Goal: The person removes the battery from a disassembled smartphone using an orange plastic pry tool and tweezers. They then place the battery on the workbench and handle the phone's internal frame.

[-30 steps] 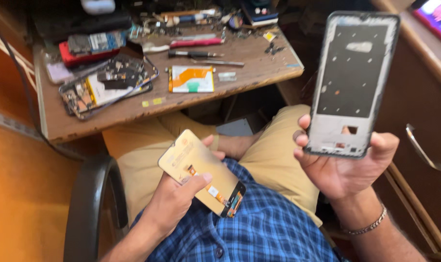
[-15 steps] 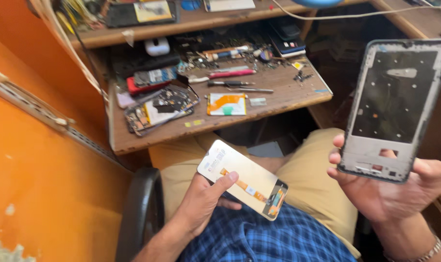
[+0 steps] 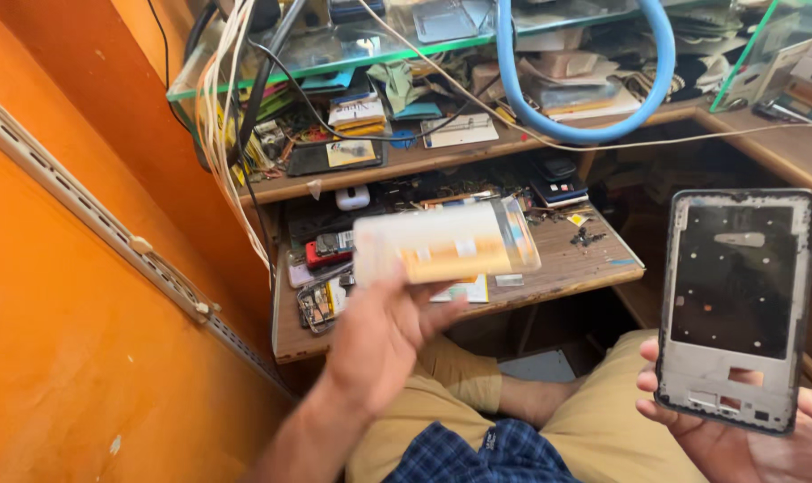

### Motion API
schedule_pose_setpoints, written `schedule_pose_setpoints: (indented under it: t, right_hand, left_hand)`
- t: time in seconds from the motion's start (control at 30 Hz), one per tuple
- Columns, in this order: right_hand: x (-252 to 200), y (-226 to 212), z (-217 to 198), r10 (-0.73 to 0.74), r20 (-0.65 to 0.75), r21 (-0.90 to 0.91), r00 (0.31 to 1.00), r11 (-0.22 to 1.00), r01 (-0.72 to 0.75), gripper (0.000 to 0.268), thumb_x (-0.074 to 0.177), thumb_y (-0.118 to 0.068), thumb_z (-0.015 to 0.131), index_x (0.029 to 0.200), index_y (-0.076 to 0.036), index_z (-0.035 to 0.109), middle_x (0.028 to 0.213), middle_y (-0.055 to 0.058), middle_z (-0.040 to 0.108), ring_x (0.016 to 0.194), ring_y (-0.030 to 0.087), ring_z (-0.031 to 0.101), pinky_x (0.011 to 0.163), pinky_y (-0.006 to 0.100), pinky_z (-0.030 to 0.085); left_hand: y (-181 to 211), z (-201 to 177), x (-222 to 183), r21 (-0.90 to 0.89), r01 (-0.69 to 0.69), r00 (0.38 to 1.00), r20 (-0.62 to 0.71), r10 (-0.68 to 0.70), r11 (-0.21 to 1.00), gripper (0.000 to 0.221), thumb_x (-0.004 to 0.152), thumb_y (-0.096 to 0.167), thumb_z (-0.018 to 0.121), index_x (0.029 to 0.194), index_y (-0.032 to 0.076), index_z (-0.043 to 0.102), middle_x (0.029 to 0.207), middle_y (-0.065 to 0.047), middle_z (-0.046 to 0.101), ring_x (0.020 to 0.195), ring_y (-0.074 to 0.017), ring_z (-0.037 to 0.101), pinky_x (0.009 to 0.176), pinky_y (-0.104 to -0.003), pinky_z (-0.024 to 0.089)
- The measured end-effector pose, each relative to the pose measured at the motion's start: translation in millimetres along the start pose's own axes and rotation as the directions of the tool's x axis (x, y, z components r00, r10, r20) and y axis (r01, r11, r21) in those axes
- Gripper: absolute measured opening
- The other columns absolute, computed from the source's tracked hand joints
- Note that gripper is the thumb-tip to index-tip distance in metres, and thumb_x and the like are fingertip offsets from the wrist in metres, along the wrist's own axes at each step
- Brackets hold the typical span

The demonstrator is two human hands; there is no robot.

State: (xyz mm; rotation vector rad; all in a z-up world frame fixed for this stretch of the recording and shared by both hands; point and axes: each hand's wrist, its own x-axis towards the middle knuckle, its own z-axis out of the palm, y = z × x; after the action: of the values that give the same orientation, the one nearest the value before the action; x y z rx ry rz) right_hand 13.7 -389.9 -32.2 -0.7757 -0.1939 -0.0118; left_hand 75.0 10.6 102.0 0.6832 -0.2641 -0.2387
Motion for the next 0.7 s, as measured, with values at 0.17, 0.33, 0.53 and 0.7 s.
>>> schedule_pose_setpoints:
  t: [0.17, 0.33, 0.53, 0.7]
  right_hand:
    - [1, 1, 3, -0.003, -0.057, -0.025, 0.998, 1.000, 0.001, 0.057, 0.113, -0.037, 0.054, 0.149, 0.006, 0.048, 0.137, 0.036, 0.057, 0.109, 0.047, 0.066, 0.085, 0.062, 0.057]
    - [-10, -22, 26, 0.096, 0.218, 0.091, 0.971, 0.989, -0.118, 0.089, 0.095, -0.036, 0.067, 0.164, 0.004, 0.028, 0.149, 0.042, 0.042, 0.129, 0.054, 0.054, 0.108, 0.067, 0.041]
    - [1, -31, 37, 0.194, 0.111, 0.006, 0.975, 0.981, -0.195, 0.102, 0.087, -0.039, 0.070, 0.167, -0.001, 0.019, 0.156, 0.041, 0.035, 0.133, 0.056, 0.046, 0.108, 0.071, 0.036]
    - [-2, -25, 84, 0.103, 0.184, 0.157, 0.978, 0.979, -0.133, 0.094, 0.089, -0.035, 0.061, 0.161, 0.011, 0.025, 0.154, 0.048, 0.034, 0.130, 0.059, 0.050, 0.110, 0.068, 0.037]
  left_hand:
    - [49, 15, 80, -0.023, -0.315, 0.949, 0.019, 0.315, 0.949, 0.047, 0.106, 0.031, 0.035, 0.141, 0.000, 0.045, 0.136, -0.019, 0.061, 0.120, -0.0349, 0.062, 0.102, -0.053, 0.057]
    - [87, 12, 150, -0.015, -0.448, 0.894, 0.023, 0.448, 0.894, 0.060, 0.103, 0.042, 0.035, 0.146, 0.000, 0.039, 0.149, -0.018, 0.049, 0.129, -0.0369, 0.054, 0.105, -0.055, 0.052]
    - [98, -16, 190, 0.080, -0.552, 0.814, -0.164, 0.558, 0.830, 0.073, 0.097, 0.057, 0.037, 0.153, 0.011, 0.029, 0.159, -0.014, 0.037, 0.138, -0.0341, 0.047, 0.109, -0.056, 0.043]
    - [106, -43, 226, 0.117, -0.528, 0.811, -0.225, 0.540, 0.841, 0.086, 0.097, 0.063, 0.048, 0.158, 0.014, 0.011, 0.162, -0.013, 0.028, 0.142, -0.0351, 0.045, 0.116, -0.052, 0.042]
